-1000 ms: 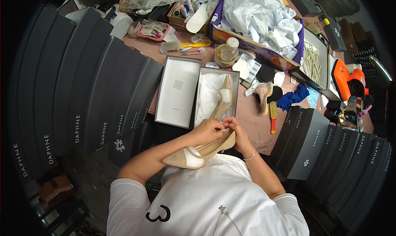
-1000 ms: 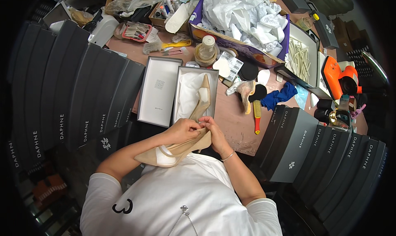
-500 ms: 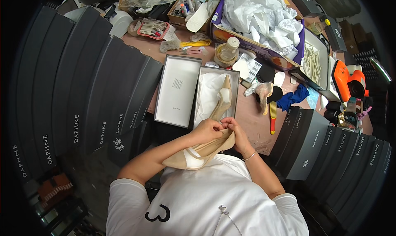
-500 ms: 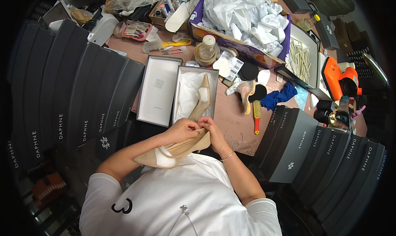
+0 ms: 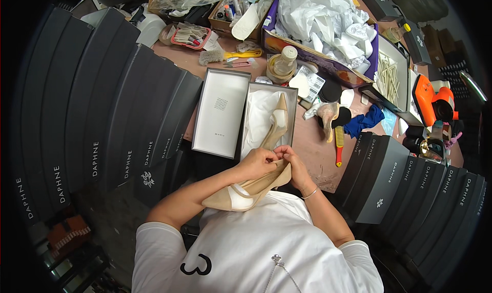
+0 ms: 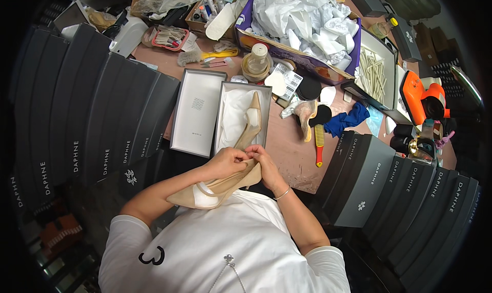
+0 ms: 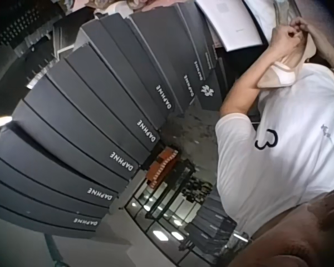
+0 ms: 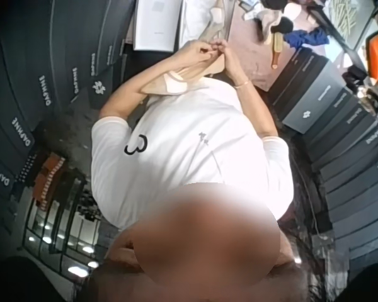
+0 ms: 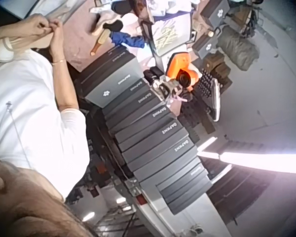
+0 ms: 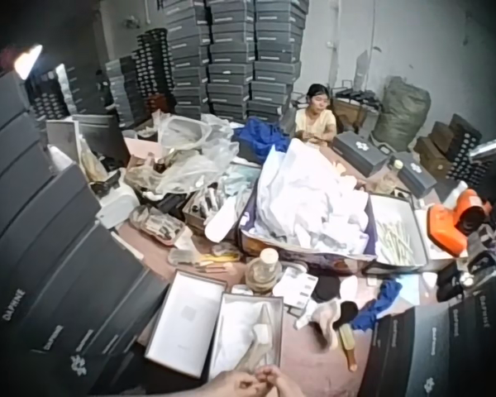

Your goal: Inspecting high-heeled shoes for quality and then packing them into shoe boxes with tissue paper.

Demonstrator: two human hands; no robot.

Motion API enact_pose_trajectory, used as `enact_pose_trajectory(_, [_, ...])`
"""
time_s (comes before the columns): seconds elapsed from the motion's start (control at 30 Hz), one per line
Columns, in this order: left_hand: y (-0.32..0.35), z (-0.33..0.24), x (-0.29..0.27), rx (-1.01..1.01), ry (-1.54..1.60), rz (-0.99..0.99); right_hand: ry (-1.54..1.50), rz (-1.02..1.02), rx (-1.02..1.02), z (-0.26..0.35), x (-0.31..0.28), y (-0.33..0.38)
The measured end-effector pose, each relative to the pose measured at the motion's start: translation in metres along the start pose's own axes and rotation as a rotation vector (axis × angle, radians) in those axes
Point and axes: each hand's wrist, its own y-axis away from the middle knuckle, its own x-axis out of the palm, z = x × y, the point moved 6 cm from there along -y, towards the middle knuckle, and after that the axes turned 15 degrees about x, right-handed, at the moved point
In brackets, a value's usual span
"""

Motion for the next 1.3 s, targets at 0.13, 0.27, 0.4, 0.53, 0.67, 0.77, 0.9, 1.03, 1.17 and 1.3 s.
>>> enact_pose_trajectory(0.13, [0.002, -0.001, -0.002, 0.016, 0.033, -0.045, 0.017, -0.010, -0.001, 0.001, 0.000, 0.000])
enact_pose_trajectory(0.27, [0.002, -0.001, -0.002, 0.034, -0.008, -0.018, 0.018, -0.010, 0.002, 0.001, 0.000, -0.001])
enact_pose_trajectory(0.4, [0.000, -0.004, -0.002, 0.032, -0.072, 0.007, 0.023, -0.009, 0.007, 0.002, 0.002, 0.000])
enact_pose_trajectory(0.53, [0.000, -0.006, -0.003, -0.014, -0.088, 0.022, 0.026, -0.008, 0.009, 0.001, 0.001, -0.001])
enact_pose_trajectory(0.67, [0.001, -0.003, -0.003, 0.024, -0.032, -0.017, 0.025, -0.010, 0.010, 0.002, 0.001, -0.001])
enact_pose_trajectory(0.77, [0.000, -0.004, -0.003, 0.008, -0.075, 0.013, 0.030, -0.011, 0.007, 0.001, 0.000, -0.002])
enact_pose_trajectory(0.9, [-0.003, -0.008, -0.003, -0.032, -0.119, 0.032, 0.026, -0.001, 0.002, 0.003, 0.001, -0.002])
enact_pose_trajectory(1.03, [-0.003, 0.001, -0.001, -0.045, -0.002, 0.015, 0.000, 0.000, 0.019, 0.001, -0.002, -0.003])
enact_pose_trajectory(1.17, [-0.002, 0.017, 0.001, -0.106, 0.234, 0.082, 0.023, -0.026, 0.071, 0.002, -0.006, 0.000])
enact_pose_trajectory(1.3, [0.014, 0.033, -0.004, -0.283, 0.761, -0.015, 0.042, 0.049, 0.282, 0.017, 0.003, 0.028])
